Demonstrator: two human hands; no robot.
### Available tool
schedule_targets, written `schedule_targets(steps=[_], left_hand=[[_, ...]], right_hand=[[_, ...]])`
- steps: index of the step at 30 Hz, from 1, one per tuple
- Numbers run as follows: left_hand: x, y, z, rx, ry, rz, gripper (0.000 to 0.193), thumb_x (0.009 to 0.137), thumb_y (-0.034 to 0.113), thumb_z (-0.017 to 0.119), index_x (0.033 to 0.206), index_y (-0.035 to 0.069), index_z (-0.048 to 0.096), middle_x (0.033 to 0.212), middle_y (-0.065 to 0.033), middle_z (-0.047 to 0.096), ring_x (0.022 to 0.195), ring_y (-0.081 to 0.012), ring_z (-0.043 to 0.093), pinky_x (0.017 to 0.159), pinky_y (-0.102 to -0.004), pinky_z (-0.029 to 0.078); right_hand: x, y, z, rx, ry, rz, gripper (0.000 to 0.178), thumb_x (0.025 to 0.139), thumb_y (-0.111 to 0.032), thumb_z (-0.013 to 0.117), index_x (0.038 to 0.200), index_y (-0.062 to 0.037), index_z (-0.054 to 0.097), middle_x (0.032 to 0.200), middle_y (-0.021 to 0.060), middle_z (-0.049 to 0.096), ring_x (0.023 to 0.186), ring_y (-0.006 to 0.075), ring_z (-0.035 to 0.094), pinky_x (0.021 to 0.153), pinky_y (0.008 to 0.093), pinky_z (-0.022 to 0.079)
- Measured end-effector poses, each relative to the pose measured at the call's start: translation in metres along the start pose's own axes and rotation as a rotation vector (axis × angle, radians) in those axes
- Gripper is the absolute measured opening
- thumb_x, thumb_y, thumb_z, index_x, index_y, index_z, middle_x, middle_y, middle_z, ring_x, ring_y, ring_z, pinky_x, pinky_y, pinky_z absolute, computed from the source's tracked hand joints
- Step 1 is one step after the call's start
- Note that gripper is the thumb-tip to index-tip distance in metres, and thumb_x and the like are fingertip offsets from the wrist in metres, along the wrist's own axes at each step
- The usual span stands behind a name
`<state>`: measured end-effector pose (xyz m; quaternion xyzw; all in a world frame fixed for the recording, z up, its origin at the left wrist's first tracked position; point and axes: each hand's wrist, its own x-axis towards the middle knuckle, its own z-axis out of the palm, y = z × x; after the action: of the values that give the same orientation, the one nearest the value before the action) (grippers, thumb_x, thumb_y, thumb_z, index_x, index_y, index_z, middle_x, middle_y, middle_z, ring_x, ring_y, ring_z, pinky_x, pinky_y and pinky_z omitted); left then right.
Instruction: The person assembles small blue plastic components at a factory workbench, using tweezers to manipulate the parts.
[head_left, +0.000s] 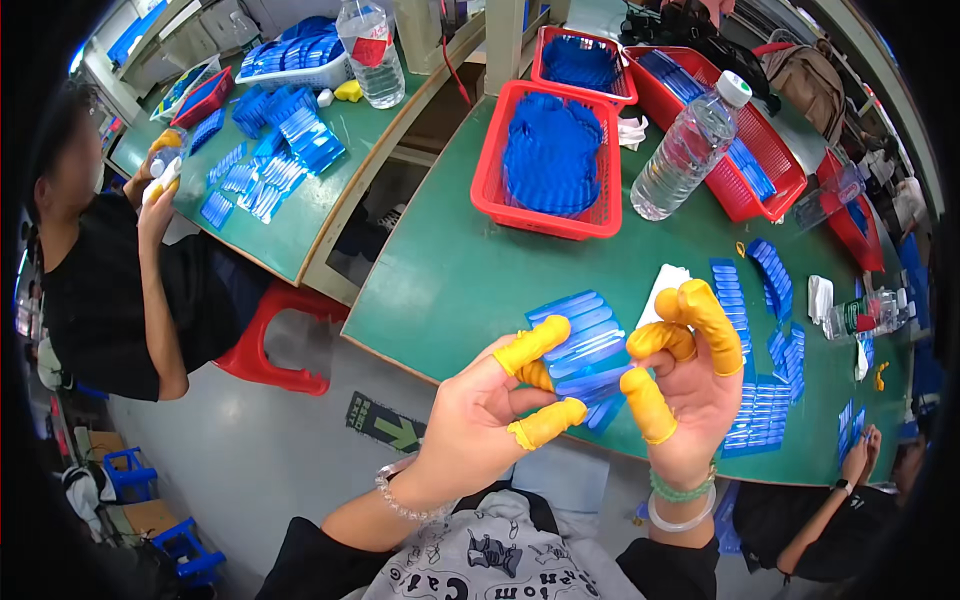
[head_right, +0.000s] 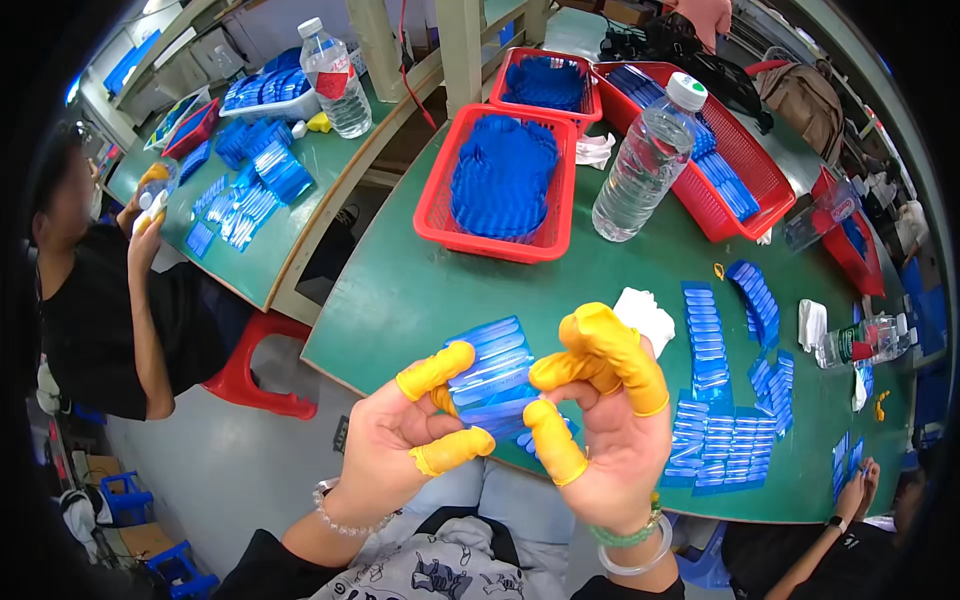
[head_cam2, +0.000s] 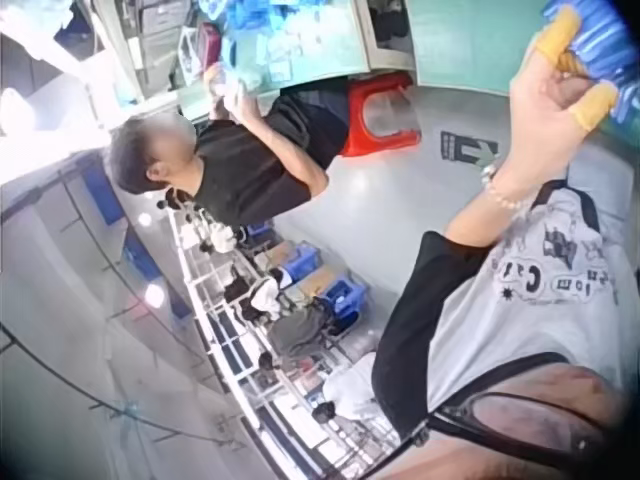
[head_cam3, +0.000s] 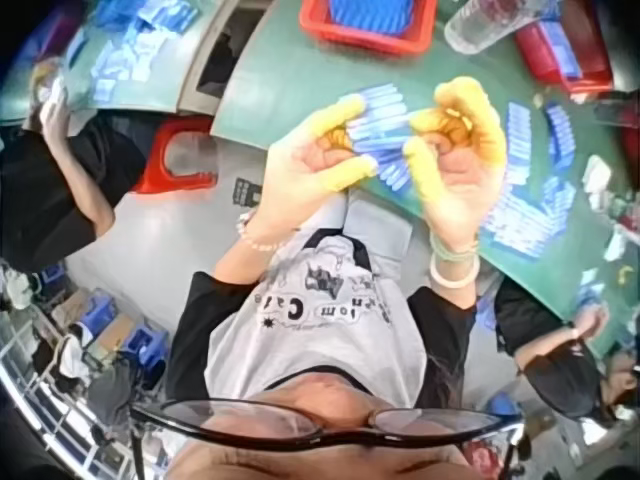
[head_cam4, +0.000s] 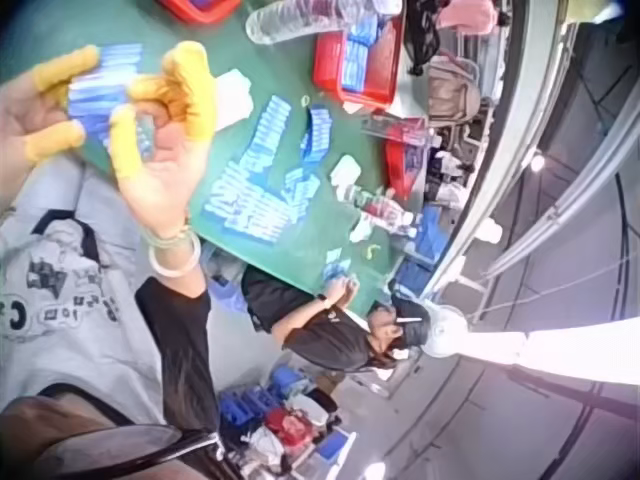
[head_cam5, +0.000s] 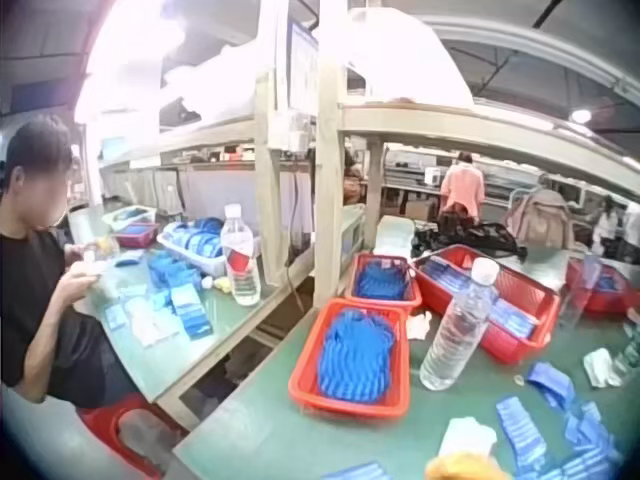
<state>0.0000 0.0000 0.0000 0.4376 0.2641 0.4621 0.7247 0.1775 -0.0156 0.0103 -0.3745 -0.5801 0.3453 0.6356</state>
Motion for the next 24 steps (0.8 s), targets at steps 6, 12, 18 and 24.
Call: schedule_targets(steps=[6, 12, 18, 24], left_hand=[[-0.0003, 0.0012, 0.0028, -0.032, 0.013, 0.001, 0.06, 0.077, -0.013, 0.065, 0.131, -0.004, 0.043, 0.124, -0.0109, 0.044, 0.106, -0.0204, 0.055, 0.092, -0.0334, 0.05], [-0.0005, 0.0008, 0.0029, -0.054, 0.014, -0.017, 0.06, 0.077, -0.012, 0.066, 0.131, -0.004, 0.043, 0.122, -0.0104, 0.045, 0.106, -0.0202, 0.055, 0.092, -0.0323, 0.05], [0.0001, 0.0001, 0.0037, -0.05, 0.007, -0.003, 0.059, 0.077, -0.012, 0.065, 0.131, -0.005, 0.043, 0.121, -0.0102, 0.045, 0.106, -0.02, 0.056, 0.092, -0.0316, 0.05], [0.0006, 0.0, 0.0045, -0.072, 0.017, -0.006, 0.058, 0.077, -0.012, 0.065, 0.131, -0.005, 0.043, 0.119, -0.0098, 0.045, 0.107, -0.0206, 0.055, 0.092, -0.0321, 0.05]], right_hand=[[-0.002, 0.0008, -0.0019, 0.02, 0.057, 0.037, 0.065, 0.072, 0.011, 0.067, 0.131, 0.0008, 0.041, 0.129, 0.0151, 0.047, 0.096, 0.018, 0.059, 0.08, 0.0266, 0.05], [-0.003, 0.0035, -0.0011, 0.034, 0.077, 0.043, 0.066, 0.072, 0.012, 0.067, 0.131, 0.0012, 0.04, 0.13, 0.0155, 0.047, 0.096, 0.0179, 0.059, 0.08, 0.0269, 0.05], [-0.0042, 0.0061, -0.0007, 0.021, 0.084, 0.03, 0.066, 0.072, 0.013, 0.066, 0.131, 0.0014, 0.04, 0.13, 0.0158, 0.047, 0.096, 0.0179, 0.059, 0.08, 0.0271, 0.05], [-0.0042, 0.0077, -0.0004, 0.007, 0.085, 0.042, 0.065, 0.072, 0.014, 0.066, 0.13, 0.0018, 0.041, 0.13, 0.016, 0.046, 0.096, 0.018, 0.059, 0.081, 0.0277, 0.051]])
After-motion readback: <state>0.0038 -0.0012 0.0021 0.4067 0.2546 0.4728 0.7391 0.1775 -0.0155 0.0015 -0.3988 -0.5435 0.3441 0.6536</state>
